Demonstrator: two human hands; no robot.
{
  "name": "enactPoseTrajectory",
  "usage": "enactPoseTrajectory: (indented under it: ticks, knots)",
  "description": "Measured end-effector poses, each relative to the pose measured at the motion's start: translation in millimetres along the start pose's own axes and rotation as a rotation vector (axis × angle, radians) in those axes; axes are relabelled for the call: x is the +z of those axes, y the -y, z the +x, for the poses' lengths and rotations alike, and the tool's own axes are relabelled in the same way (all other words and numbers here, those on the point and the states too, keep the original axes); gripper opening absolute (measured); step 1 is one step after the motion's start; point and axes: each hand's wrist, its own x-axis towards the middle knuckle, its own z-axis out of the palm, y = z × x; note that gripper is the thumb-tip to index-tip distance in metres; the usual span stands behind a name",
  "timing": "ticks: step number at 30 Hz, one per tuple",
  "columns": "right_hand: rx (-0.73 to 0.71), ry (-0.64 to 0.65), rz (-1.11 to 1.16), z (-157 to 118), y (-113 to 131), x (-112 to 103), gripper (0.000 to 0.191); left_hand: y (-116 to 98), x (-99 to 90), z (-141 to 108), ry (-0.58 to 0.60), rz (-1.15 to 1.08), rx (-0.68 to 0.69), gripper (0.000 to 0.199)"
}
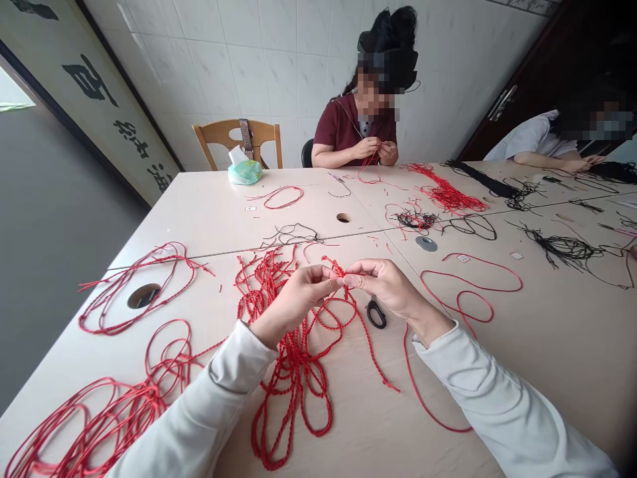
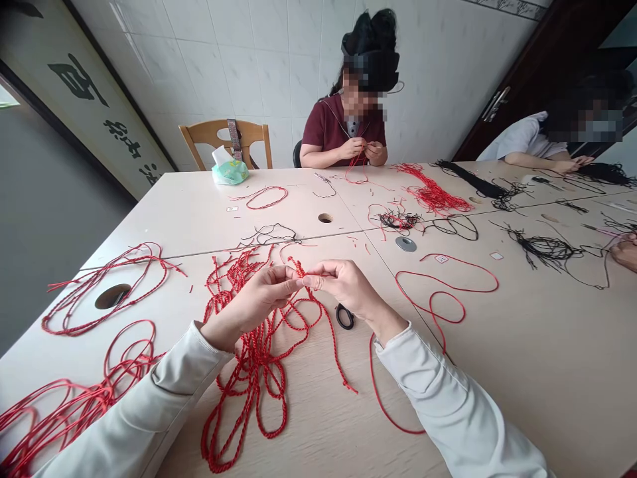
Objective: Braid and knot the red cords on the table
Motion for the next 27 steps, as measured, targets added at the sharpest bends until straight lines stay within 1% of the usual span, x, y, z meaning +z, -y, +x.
enactPoseTrajectory:
  ticks: [2,4,7,10,13,15,17,20,23,25,27]
  knots:
    - [0.023,-0.004,0.032,-0.3,1.2,-0.1,0.026,-0.4,0.1,-0.3,0.01,0.015,0.014,0.025]
    - [0.068,0.001,0.095,-0.1,0.8,-1.0,0.027,-1.2,0.0,-1.1,0.034,-0.035,0.013,0.021]
    - [0.136,0.028,0.24,0.3,-1.7,-1.7,0.027,-1.9,0.8,-2.1,0.018,-0.088,0.032,0.019]
    - [0.2,0.027,0.373,0.1,-3.1,1.3,0.026,-0.2,2.2,-1.8,-0.002,-0.052,0.131,0.019]
    - [0.22,-0.024,0.447,-0.7,-2.0,7.0,0.027,3.0,2.6,-0.2,-0.023,-0.02,0.254,0.021]
    - [0.218,-0.058,0.472,-1.4,-0.8,10.3,0.028,4.6,2.5,0.7,-0.054,-0.02,0.305,0.022]
    - [0.212,-0.074,0.484,-2.2,-0.3,12.7,0.029,5.4,2.5,1.0,-0.081,-0.009,0.328,0.022]
    - [0.194,-0.075,0.473,-3.3,-0.6,16.4,0.03,5.9,2.9,0.5,-0.117,0.037,0.333,0.021]
    - [0.166,-0.068,0.394,-3.3,-0.8,20.7,0.031,7.4,2.6,0.8,-0.139,0.031,0.321,0.021]
    - [0.106,-0.088,0.268,-2.0,-0.7,19.1,0.031,8.8,1.0,1.9,-0.138,-0.004,0.318,0.02]
    - [0.027,-0.118,0.084,-0.1,-1.0,8.3,0.03,9.8,-1.9,3.3,-0.154,-0.033,0.329,0.019]
